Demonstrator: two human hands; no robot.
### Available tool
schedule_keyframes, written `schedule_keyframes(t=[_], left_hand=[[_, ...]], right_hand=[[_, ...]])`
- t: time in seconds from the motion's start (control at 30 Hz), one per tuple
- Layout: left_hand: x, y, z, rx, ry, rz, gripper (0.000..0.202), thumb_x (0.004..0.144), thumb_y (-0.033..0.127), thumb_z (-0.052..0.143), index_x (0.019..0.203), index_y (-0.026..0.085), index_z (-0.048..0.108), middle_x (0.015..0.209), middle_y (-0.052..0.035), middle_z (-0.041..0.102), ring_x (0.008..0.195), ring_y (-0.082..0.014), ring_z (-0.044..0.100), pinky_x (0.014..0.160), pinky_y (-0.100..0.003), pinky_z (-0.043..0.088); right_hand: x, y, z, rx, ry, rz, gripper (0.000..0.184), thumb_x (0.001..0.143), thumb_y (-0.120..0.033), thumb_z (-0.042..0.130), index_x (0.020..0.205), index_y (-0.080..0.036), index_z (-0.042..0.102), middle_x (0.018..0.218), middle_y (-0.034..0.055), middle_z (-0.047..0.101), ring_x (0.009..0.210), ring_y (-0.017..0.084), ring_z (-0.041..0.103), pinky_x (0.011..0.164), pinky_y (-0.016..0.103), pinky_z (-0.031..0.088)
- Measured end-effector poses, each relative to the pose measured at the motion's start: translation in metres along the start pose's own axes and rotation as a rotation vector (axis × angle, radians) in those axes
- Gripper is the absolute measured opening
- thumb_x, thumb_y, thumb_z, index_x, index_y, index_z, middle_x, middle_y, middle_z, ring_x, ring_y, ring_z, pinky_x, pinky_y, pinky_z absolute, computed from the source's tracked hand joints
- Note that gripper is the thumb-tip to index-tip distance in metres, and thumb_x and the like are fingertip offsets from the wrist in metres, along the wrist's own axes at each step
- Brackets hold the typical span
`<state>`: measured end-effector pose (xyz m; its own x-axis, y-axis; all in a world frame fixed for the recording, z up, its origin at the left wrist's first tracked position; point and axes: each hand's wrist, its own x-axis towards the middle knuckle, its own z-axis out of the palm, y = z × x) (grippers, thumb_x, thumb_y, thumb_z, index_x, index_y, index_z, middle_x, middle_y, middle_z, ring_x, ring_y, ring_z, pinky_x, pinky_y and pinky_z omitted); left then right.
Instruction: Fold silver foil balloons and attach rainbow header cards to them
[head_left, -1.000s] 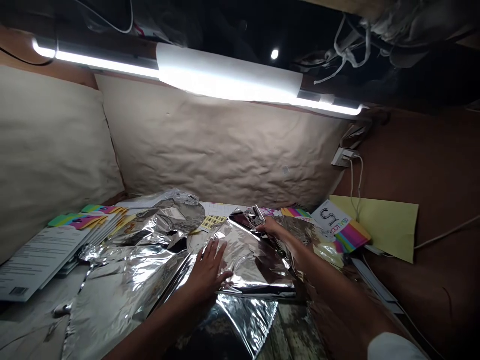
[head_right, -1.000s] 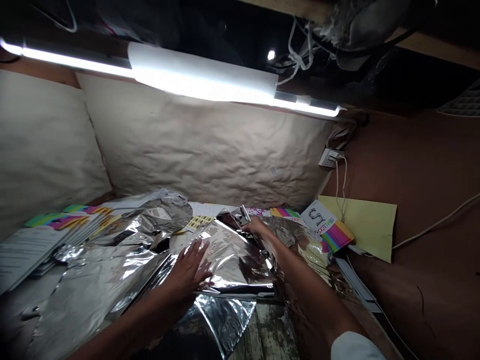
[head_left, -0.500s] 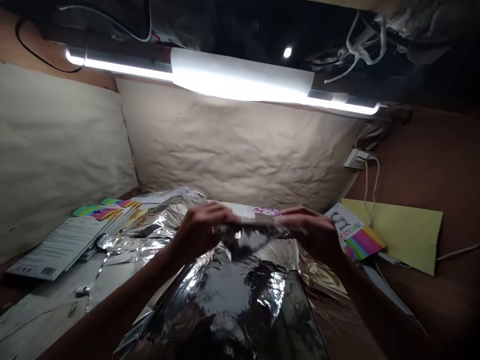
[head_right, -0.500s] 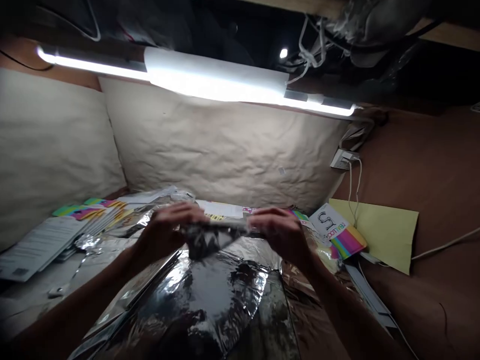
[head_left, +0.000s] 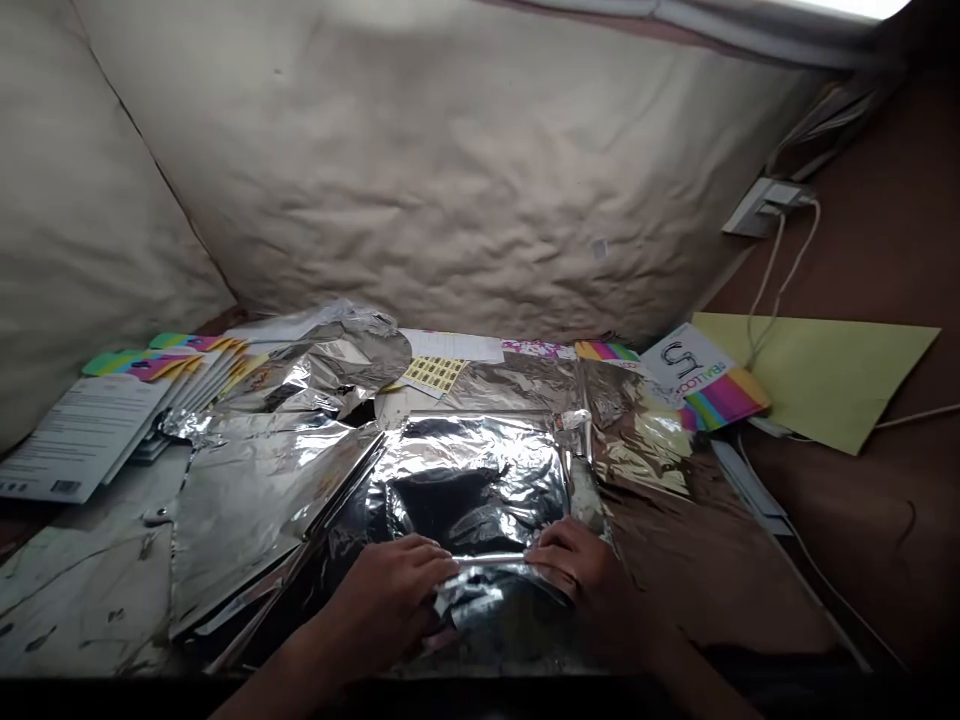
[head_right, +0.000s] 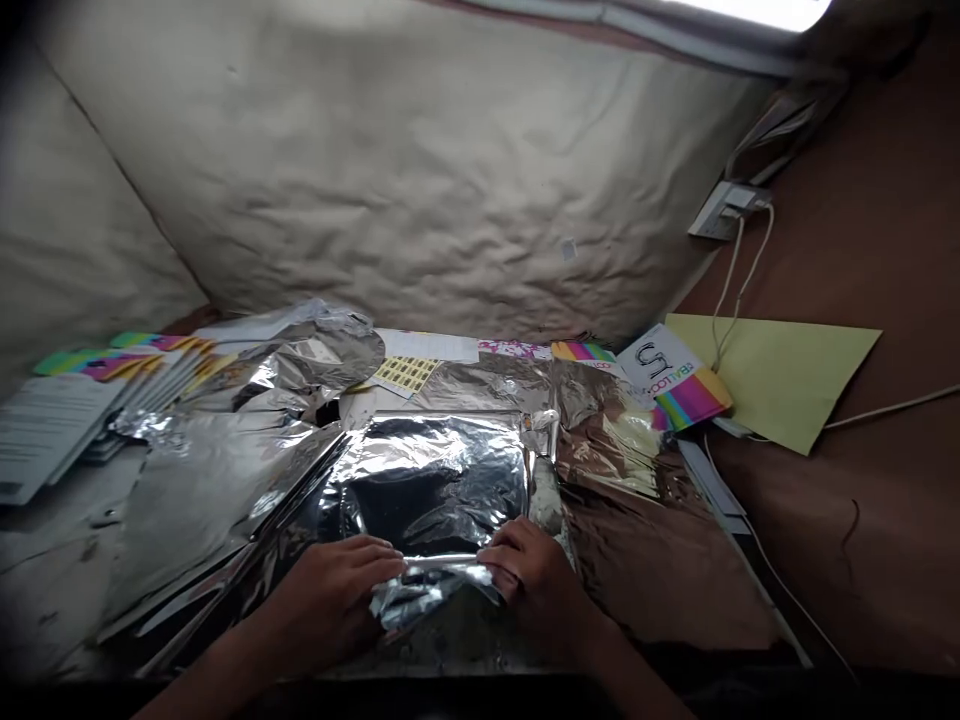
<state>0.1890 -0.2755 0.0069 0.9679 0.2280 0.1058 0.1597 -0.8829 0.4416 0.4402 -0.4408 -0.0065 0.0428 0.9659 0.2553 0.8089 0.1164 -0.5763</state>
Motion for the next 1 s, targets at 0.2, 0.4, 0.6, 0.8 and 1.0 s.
schedule_keyframes(t=[0.2,0.4,0.6,0.8,1.0], left_hand=[[0.030,-0.005,-0.027,-0.258,0.000,-0.452,0.024,0.094,0.032,0.046,0.097,0.022,0.068,0.080,-0.0010,0.071,0.075,-0.0182,0.066,0.069,-0.027,0.045],[0.032,-0.009,-0.014,-0.101,0.078,-0.586,0.040,0.092,0.032,0.047,0.130,0.020,0.046,0.083,-0.0033,0.071,0.082,-0.0238,0.068,0.073,-0.031,0.045],[0.000,0.009,0.010,0.063,0.089,-0.441,0.049,0.093,0.026,0.045,0.141,0.027,0.034,0.116,-0.0080,0.064,0.082,-0.0201,0.068,0.064,-0.028,0.047],[0.010,0.004,0.005,-0.037,0.105,-0.339,0.016,0.096,0.027,0.042,0.110,0.025,0.051,0.093,-0.0015,0.065,0.078,-0.0169,0.064,0.068,-0.027,0.045],[0.026,-0.001,-0.004,-0.094,0.008,-0.471,0.018,0.088,0.024,0.054,0.105,0.025,0.048,0.089,0.0019,0.066,0.076,-0.0166,0.063,0.065,-0.027,0.040]], right_hand=[[0.025,0.000,-0.009,0.227,-0.056,0.457,0.043,0.088,-0.029,0.061,0.131,-0.025,0.056,0.088,0.0016,0.069,0.085,0.022,0.067,0.078,0.034,0.050],[0.027,-0.007,-0.007,0.179,-0.053,0.487,0.068,0.087,-0.024,0.057,0.150,-0.024,0.032,0.079,-0.0014,0.064,0.075,0.019,0.065,0.072,0.031,0.048],[-0.013,-0.021,-0.002,0.143,-0.181,0.406,0.076,0.086,-0.020,0.058,0.153,-0.033,0.024,0.081,-0.0019,0.064,0.072,0.019,0.065,0.072,0.032,0.054],[-0.040,-0.021,0.009,0.031,0.088,0.196,0.074,0.090,-0.015,0.052,0.155,-0.034,0.021,0.151,0.0136,0.038,0.108,0.023,0.065,0.078,0.033,0.060],[-0.050,-0.006,-0.006,-0.289,-0.004,-0.199,0.054,0.087,-0.027,0.067,0.139,-0.029,0.053,0.153,0.0094,0.041,0.135,0.032,0.045,0.104,0.048,0.049]])
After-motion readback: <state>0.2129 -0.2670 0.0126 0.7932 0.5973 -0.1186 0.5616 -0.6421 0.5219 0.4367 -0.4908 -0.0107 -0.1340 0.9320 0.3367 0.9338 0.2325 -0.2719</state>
